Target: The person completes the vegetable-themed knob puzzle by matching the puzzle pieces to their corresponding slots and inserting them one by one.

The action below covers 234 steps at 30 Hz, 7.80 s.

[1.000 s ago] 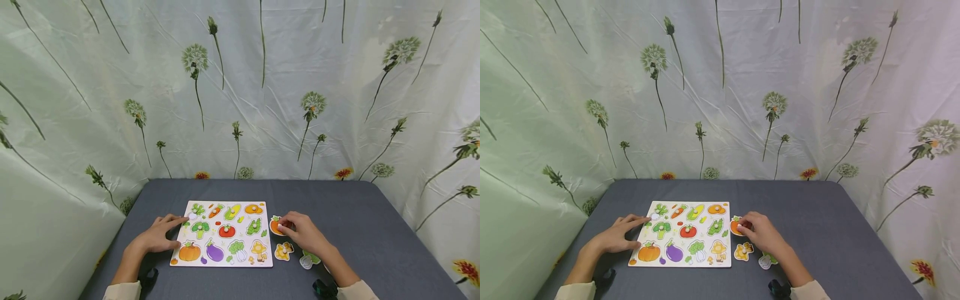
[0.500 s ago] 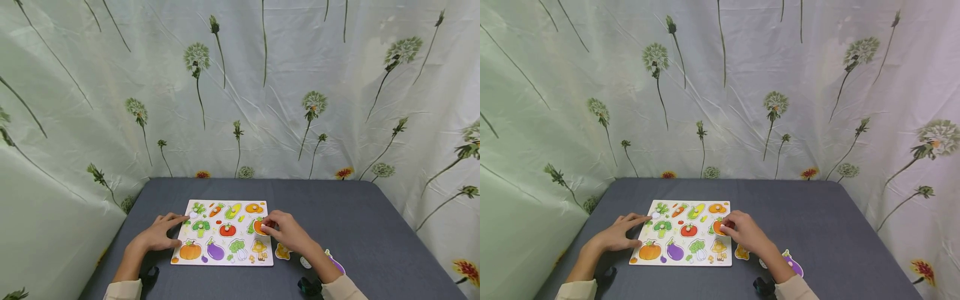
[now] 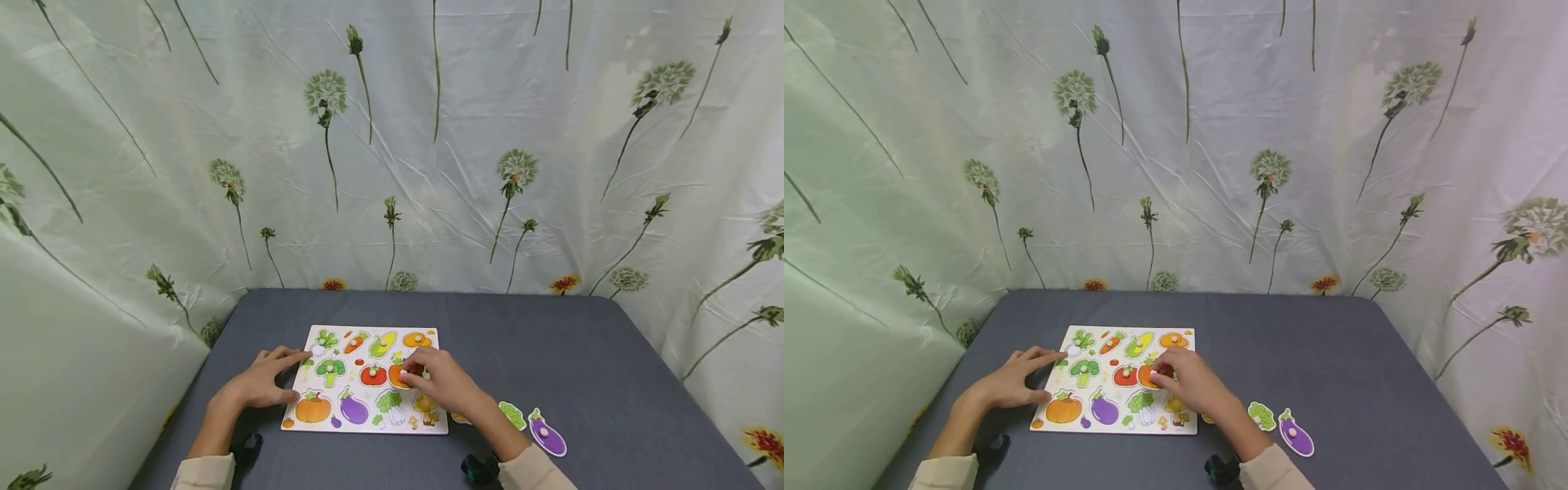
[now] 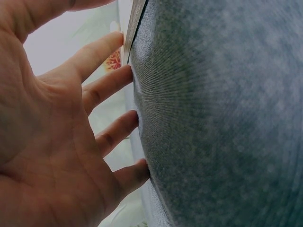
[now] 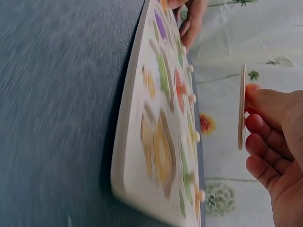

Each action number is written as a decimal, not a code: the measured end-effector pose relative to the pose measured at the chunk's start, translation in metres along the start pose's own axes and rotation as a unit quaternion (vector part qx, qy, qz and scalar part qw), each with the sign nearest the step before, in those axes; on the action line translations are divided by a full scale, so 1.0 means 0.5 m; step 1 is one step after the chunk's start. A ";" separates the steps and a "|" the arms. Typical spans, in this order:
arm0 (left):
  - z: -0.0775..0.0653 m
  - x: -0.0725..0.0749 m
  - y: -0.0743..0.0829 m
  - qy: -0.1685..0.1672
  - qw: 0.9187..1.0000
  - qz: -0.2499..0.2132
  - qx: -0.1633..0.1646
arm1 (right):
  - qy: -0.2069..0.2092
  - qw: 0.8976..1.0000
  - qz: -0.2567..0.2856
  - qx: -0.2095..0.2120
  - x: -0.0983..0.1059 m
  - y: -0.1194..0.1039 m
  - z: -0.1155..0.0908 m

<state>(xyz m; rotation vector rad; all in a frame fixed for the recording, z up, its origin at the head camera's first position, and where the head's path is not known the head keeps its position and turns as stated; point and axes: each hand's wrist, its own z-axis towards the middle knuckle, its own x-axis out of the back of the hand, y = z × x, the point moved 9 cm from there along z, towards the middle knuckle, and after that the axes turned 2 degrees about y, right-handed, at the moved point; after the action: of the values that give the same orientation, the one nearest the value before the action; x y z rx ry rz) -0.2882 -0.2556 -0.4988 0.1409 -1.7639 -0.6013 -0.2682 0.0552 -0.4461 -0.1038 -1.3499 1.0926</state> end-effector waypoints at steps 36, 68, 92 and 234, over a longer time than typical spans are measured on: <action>0.003 -0.004 0.004 0.007 1.000 0.012 0.001 | -0.052 0.998 -0.006 0.020 -0.173 -0.107 0.072; 0.000 0.001 -0.003 0.017 1.000 0.006 0.001 | -0.055 0.998 0.026 0.033 -0.280 -0.147 0.113; -0.001 0.003 0.000 0.016 1.000 0.008 -0.003 | -0.059 0.997 -0.034 0.031 -0.308 -0.163 0.132; 0.001 0.004 0.001 0.007 1.000 0.015 -0.006 | 0.196 0.968 -0.125 -0.094 0.228 0.182 -0.403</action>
<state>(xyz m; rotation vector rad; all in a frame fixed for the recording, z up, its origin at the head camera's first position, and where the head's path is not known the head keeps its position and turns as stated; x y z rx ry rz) -0.2893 -0.2557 -0.4969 0.1092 -1.7458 -0.5878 -0.1755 0.2835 -0.4802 -0.2675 -1.0696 0.6852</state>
